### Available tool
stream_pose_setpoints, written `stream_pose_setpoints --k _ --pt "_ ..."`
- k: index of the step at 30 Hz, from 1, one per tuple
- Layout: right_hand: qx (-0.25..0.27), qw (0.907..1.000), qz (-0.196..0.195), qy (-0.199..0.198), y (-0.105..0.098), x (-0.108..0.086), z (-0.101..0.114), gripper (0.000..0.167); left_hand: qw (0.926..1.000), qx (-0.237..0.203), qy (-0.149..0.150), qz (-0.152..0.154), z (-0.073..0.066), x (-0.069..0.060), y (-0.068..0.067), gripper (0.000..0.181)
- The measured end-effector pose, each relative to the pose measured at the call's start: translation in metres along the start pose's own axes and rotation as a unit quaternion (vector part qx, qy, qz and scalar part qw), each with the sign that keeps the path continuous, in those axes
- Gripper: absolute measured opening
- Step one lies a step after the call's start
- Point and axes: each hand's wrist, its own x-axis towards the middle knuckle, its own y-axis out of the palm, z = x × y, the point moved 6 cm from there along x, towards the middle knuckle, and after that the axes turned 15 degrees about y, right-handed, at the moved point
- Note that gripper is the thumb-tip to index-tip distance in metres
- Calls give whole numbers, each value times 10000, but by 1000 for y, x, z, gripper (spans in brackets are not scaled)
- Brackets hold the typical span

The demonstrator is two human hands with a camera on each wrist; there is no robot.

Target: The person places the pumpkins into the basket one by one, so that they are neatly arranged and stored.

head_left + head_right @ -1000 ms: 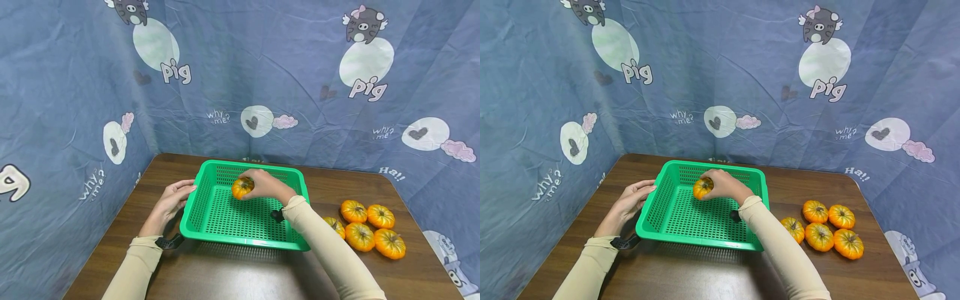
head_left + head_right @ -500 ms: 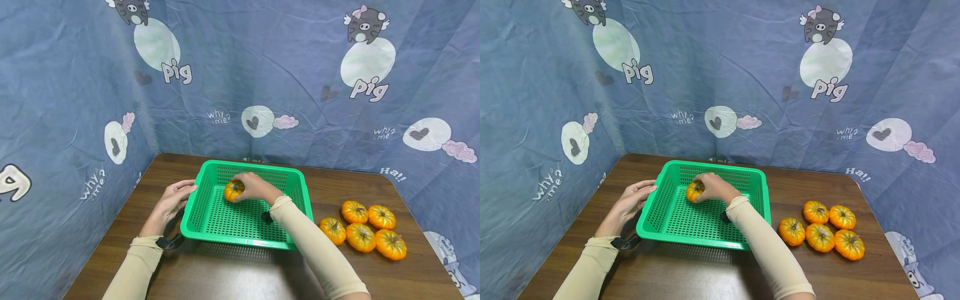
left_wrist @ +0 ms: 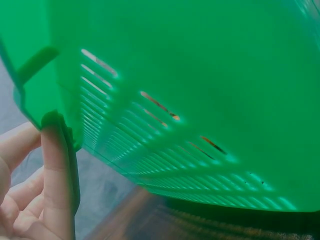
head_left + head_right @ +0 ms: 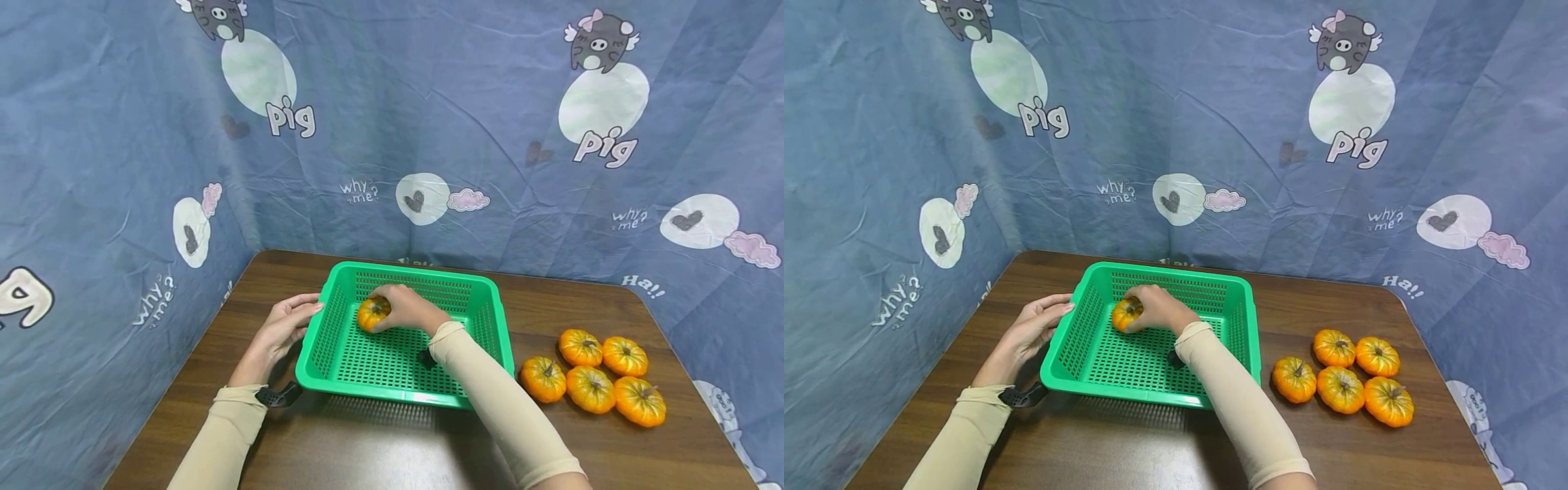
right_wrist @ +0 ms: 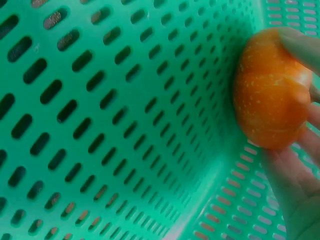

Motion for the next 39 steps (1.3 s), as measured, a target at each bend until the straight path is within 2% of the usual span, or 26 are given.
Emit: stream_pose_setpoints --k 19,32,39 --pt "-195 9997 -36 -158 1 -5 3 70 10000 -51 -77 14 2 -1 1 40" --pt "-135 9998 -71 -113 -14 -12 -3 77 9999 -103 -84 -26 1 0 0 38" --pt "108 9997 -230 -56 -35 -19 -7 72 9998 -150 -83 -66 1 0 0 36"
